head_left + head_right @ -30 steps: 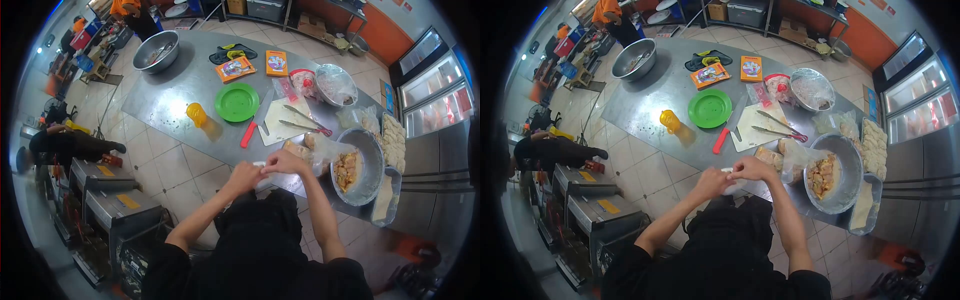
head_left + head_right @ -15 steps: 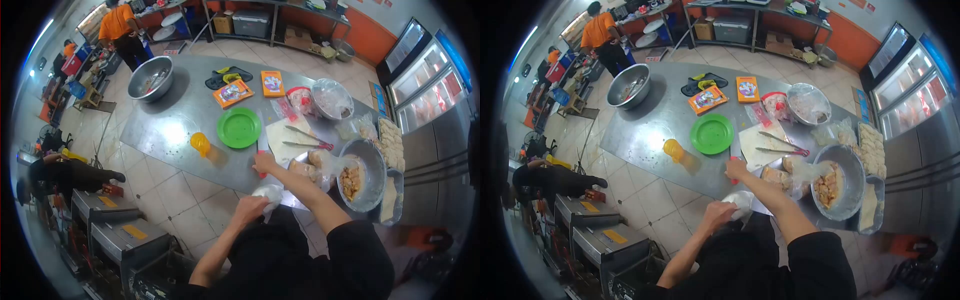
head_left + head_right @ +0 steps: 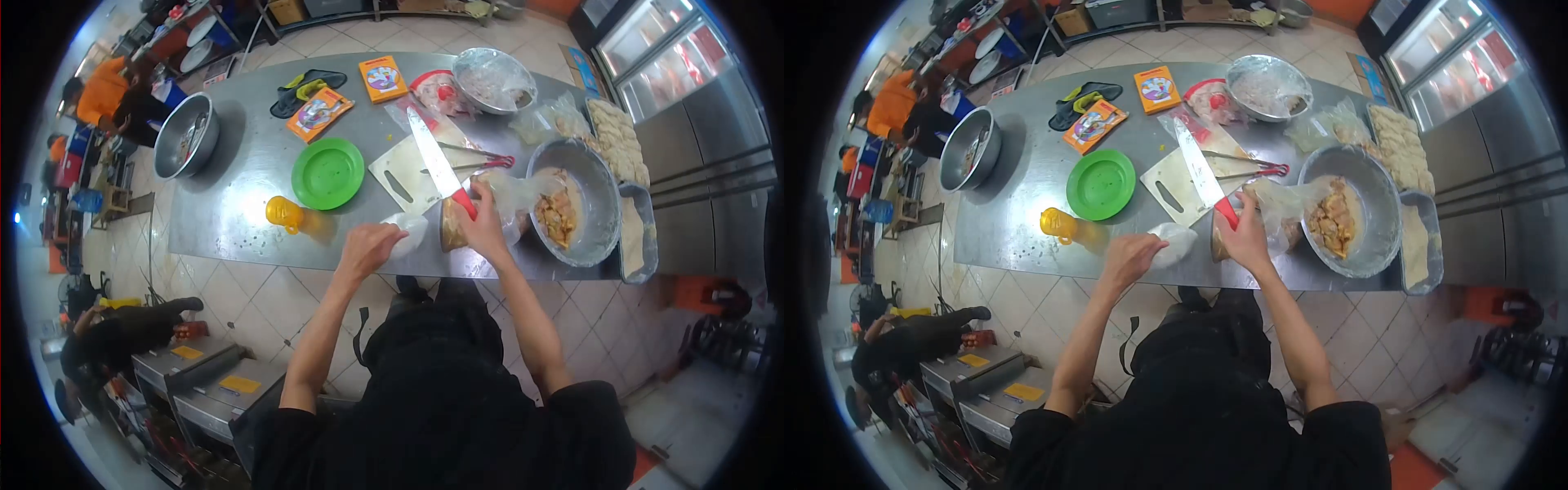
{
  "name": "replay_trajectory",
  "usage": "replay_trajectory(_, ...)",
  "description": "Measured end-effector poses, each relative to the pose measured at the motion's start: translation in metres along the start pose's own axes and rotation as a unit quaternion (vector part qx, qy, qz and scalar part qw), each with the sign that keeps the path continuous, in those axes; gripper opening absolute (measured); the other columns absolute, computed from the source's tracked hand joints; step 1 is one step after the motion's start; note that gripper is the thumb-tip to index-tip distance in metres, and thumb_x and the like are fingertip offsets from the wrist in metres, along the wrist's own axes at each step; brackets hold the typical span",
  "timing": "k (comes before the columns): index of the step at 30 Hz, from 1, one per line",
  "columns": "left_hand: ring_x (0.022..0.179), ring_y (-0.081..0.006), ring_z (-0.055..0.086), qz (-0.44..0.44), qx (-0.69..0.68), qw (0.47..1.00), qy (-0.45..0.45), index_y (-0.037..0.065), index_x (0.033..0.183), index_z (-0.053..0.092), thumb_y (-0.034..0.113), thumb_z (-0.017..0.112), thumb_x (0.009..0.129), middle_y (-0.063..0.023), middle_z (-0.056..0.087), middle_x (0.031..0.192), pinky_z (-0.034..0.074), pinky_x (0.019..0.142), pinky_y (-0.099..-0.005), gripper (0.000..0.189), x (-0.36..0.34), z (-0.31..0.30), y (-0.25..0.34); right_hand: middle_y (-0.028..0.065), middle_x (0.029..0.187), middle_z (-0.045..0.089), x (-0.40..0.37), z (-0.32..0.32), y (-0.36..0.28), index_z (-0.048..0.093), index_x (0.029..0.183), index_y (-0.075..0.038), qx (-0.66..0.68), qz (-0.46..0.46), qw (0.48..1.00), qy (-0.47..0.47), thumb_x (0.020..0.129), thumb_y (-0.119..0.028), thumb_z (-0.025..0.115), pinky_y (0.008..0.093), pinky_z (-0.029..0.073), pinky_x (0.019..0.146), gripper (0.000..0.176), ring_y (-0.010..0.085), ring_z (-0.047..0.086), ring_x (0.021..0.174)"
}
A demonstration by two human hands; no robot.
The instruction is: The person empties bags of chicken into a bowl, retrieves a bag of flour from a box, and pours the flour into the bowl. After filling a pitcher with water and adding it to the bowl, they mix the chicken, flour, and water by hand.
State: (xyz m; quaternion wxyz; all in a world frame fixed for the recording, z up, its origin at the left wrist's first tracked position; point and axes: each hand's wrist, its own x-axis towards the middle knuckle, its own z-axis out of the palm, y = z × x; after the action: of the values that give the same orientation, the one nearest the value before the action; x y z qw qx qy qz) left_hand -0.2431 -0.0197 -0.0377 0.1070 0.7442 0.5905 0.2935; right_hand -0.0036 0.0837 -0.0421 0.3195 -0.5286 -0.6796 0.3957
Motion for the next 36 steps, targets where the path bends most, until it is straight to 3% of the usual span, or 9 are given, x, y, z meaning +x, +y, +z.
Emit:
replay_trajectory(1,0.061,-0.0312,0.059,0.002,-0.012,0.999,0.046,0.008,0.075,0.063,0.022,0.07,0.085,-0.0108,0.058,0.064,0.044,0.053,-0.0427,0.018,0.002,0.003,-0.001,0.0171,0.083,0.066,-0.011,-0.01,0.005,0.043,0.13,0.0,0.005,0.025,0.999,-0.025,0.093,-0.031,0.061,0.043,0.05,0.068,0.051,0.032,0.065,0.07)
replay_trajectory(2,0.061,-0.0312,0.059,0.006,-0.014,0.999,0.039,0.008,0.075,0.063,0.022,0.07,0.085,-0.0108,0.058,0.064,0.044,0.053,-0.0427,0.018,0.004,0.004,-0.002,0.0171,0.083,0.066,-0.022,-0.02,0.008,0.043,0.13,0.0,0.007,0.032,0.999,-0.02,0.093,-0.031,0.061,0.043,0.05,0.068,0.051,0.032,0.065,0.07)
replay_trajectory(4,0.074,-0.0297,0.063,-0.058,0.018,0.998,0.017,0.006,0.08,0.064,0.019,0.071,0.083,-0.008,0.065,0.077,0.047,0.064,-0.0413,0.015,0.012,0.002,-0.004,0.0087,0.076,0.062,-0.043,-0.039,-0.006,0.049,0.122,0.0,0.098,0.167,0.969,-0.154,0.097,-0.027,0.057,0.0328,0.048,0.054,0.037,0.0167,0.059,0.057)
replay_trajectory(7,0.084,-0.0269,0.061,-0.074,0.04,0.992,0.089,0.007,0.086,0.065,0.019,0.072,0.081,-0.0042,0.065,0.084,0.045,0.075,-0.0393,0.015,0.032,0.002,0.012,0.0022,0.069,0.055,-0.074,-0.039,-0.016,0.05,0.119,-0.002,0.183,0.204,0.954,-0.122,0.1,-0.026,0.053,0.0241,0.044,0.045,0.031,0.0068,0.051,0.051)
replay_trajectory(10,0.088,-0.0244,0.059,-0.055,0.049,0.989,0.126,0.009,0.091,0.065,0.016,0.073,0.08,-0.001,0.064,0.089,0.042,0.079,-0.0372,0.015,0.047,0.001,0.045,0.0008,0.066,0.053,-0.088,-0.033,-0.017,0.051,0.115,-0.003,0.234,0.241,0.935,-0.111,0.101,-0.027,0.052,0.0242,0.045,0.044,0.028,0.0079,0.052,0.051)
replay_trajectory(19,0.081,-0.0242,0.061,-0.07,-0.007,0.991,0.118,0.01,0.082,0.068,0.015,0.072,0.081,-0.0041,0.066,0.081,0.041,0.076,-0.0366,0.005,0.058,0.015,0.001,0.0023,0.067,0.054,-0.094,-0.029,-0.031,0.049,0.115,-0.002,0.22,0.234,0.931,-0.171,0.099,-0.027,0.051,0.0275,0.045,0.043,0.03,0.0099,0.053,0.05)
replay_trajectory(29,0.079,-0.0276,0.063,-0.072,-0.005,0.995,0.074,0.007,0.087,0.067,0.014,0.068,0.085,-0.0081,0.068,0.082,0.045,0.071,-0.0392,0.007,0.076,0.014,-0.022,0.0028,0.069,0.052,-0.092,0.008,-0.054,0.044,0.114,-0.003,0.268,0.241,0.911,-0.199,0.101,-0.028,0.047,0.0257,0.045,0.043,0.027,0.0097,0.051,0.049)
replay_trajectory(31,0.067,-0.0262,0.059,-0.067,-0.015,0.993,0.095,0.004,0.086,0.067,0.015,0.067,0.086,-0.011,0.066,0.077,0.046,0.064,-0.0366,0.011,0.073,0.014,-0.015,0.0034,0.068,0.053,-0.086,0.025,-0.044,0.044,0.114,-0.002,0.294,0.225,0.908,-0.194,0.101,-0.029,0.047,0.0276,0.045,0.044,0.03,0.0109,0.052,0.049)
replay_trajectory(36,0.063,-0.0246,0.058,-0.062,-0.033,0.993,0.099,0.004,0.085,0.067,0.013,0.067,0.085,-0.0104,0.064,0.074,0.045,0.061,-0.0355,0.01,0.072,0.016,-0.012,0.0049,0.07,0.054,-0.073,0.04,-0.049,0.042,0.114,-0.001,0.327,0.232,0.898,-0.18,0.101,-0.03,0.046,0.03,0.047,0.046,0.032,0.0129,0.054,0.05)
